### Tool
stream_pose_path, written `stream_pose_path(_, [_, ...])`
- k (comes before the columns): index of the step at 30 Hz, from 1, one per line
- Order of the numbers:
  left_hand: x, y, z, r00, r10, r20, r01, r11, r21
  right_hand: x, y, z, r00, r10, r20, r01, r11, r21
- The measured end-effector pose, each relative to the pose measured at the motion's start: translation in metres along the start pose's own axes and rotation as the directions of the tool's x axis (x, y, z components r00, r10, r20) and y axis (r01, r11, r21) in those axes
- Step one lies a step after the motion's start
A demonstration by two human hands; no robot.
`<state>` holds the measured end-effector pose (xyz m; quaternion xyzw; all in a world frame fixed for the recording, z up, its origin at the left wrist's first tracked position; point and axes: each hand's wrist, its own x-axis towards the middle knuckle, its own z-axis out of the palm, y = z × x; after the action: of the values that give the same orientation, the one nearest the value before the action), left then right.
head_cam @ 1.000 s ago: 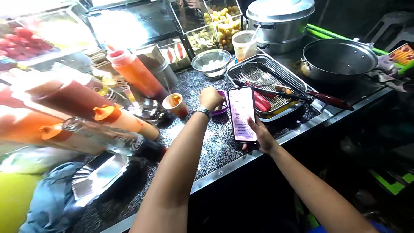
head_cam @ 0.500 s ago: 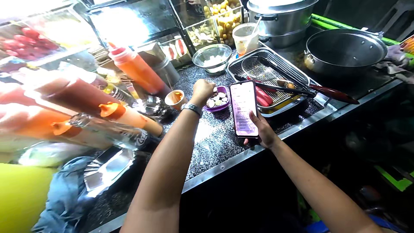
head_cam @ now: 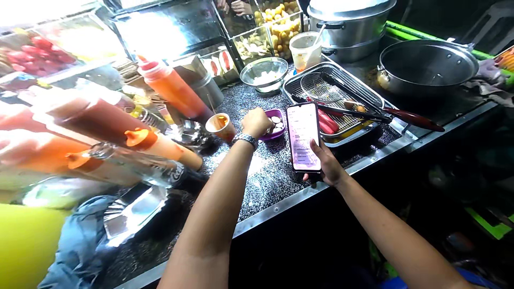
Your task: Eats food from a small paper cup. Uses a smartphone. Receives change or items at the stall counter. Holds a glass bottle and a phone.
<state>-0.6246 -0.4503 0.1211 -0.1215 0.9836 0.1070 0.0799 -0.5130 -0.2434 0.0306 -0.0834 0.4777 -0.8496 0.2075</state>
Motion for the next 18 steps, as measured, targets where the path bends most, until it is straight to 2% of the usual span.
stream_pose_path(6, [0.004, -0.002, -0.003, 0.998, 0.02, 0.063, -0.021, 1.0, 0.015, 0.0, 0.0, 0.0, 1.0, 0.011, -0.004, -0.011, 1.0, 0.004])
stream_pose_path(8, [0.006, -0.01, -0.005, 0.998, 0.059, 0.026, -0.056, 0.992, -0.116, 0.001, 0.0, 0.0, 1.0, 0.008, -0.006, -0.008, 1.0, 0.009])
stream_pose_path(10, [0.001, -0.013, -0.008, 0.999, 0.032, -0.043, -0.047, 0.915, -0.401, 0.0, 0.0, 0.001, 1.0, 0.005, -0.002, -0.005, 1.0, 0.009])
stream_pose_path(11, [-0.001, -0.014, -0.006, 0.997, -0.03, -0.073, -0.021, 0.796, -0.605, 0.0, 0.0, 0.0, 1.0, 0.003, -0.001, -0.003, 1.0, 0.009])
stream_pose_path(12, [-0.001, -0.014, -0.006, 0.994, -0.1, -0.045, 0.022, 0.586, -0.81, 0.0, 0.0, 0.0, 1.0, 0.001, -0.001, -0.001, 1.0, 0.01])
stream_pose_path(13, [-0.002, -0.014, -0.007, 0.991, -0.129, 0.017, 0.058, 0.321, -0.945, 0.001, 0.001, 0.0, 1.0, 0.0, 0.001, 0.0, 1.0, 0.011])
stream_pose_path(14, [-0.004, -0.015, -0.01, 0.99, -0.122, 0.075, 0.087, 0.089, -0.992, 0.001, 0.001, 0.0, 1.0, -0.001, 0.002, 0.0, 1.0, 0.01])
stream_pose_path(15, [-0.004, -0.016, -0.012, 0.988, -0.11, 0.108, 0.099, -0.086, -0.991, 0.001, 0.001, -0.001, 1.0, -0.001, 0.001, 0.001, 1.0, 0.007])
stream_pose_path(17, [-0.009, -0.012, -0.016, 0.981, -0.141, 0.135, 0.087, -0.304, -0.949, 0.001, 0.001, -0.001, 1.0, -0.002, -0.003, 0.002, 1.0, 0.005])
stream_pose_path(18, [-0.012, -0.009, -0.017, 0.976, -0.17, 0.138, 0.069, -0.36, -0.931, 0.001, 0.001, -0.001, 1.0, -0.002, -0.003, 0.002, 1.0, 0.005])
